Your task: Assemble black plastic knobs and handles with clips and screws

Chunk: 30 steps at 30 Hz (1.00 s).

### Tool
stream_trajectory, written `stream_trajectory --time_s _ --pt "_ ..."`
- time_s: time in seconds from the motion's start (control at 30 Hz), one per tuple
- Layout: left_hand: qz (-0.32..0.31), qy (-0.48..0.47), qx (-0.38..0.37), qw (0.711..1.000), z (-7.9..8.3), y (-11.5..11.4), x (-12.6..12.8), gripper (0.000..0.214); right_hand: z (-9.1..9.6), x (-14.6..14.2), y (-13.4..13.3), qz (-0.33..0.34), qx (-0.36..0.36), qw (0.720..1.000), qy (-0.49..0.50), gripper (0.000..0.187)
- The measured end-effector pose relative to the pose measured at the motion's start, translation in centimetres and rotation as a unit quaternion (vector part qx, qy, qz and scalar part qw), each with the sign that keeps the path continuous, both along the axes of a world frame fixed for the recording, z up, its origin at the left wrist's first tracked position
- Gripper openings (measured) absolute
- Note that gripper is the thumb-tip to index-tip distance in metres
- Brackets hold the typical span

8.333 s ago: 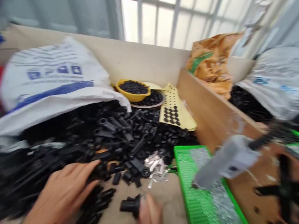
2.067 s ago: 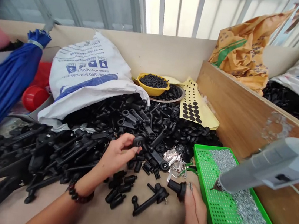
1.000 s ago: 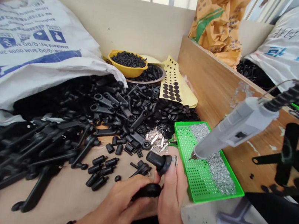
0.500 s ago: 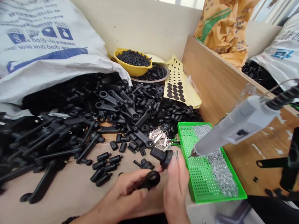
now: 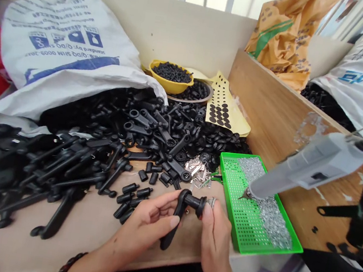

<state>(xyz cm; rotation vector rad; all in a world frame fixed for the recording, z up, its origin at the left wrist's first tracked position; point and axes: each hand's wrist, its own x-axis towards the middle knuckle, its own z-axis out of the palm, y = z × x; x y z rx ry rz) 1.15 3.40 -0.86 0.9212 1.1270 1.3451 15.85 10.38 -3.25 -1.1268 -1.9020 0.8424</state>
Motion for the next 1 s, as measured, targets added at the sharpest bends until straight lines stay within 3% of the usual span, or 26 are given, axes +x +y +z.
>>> stream_trajectory --time_s 0.3,0.53,0.7,1.0 --pt "0.030 0.045 0.003 0.999 -0.6 -0.1 0.5 0.052 -0.6 0.0 0.2 0.008 0.007 1.000 0.006 0.035" --pt "0.034 0.033 0.020 0.999 -0.1 0.1 0.5 0.049 -0.5 -0.2 0.2 0.012 -0.082 0.995 0.057 0.036" --pt "0.052 0.125 0.014 0.991 0.4 0.2 0.6 0.048 -0.9 -0.5 0.1 0.003 -0.120 0.989 0.091 0.035" --pt "0.073 0.190 -0.006 0.979 0.6 0.4 0.7 0.048 -1.5 -1.5 0.3 0.035 -0.280 0.928 0.242 0.023"
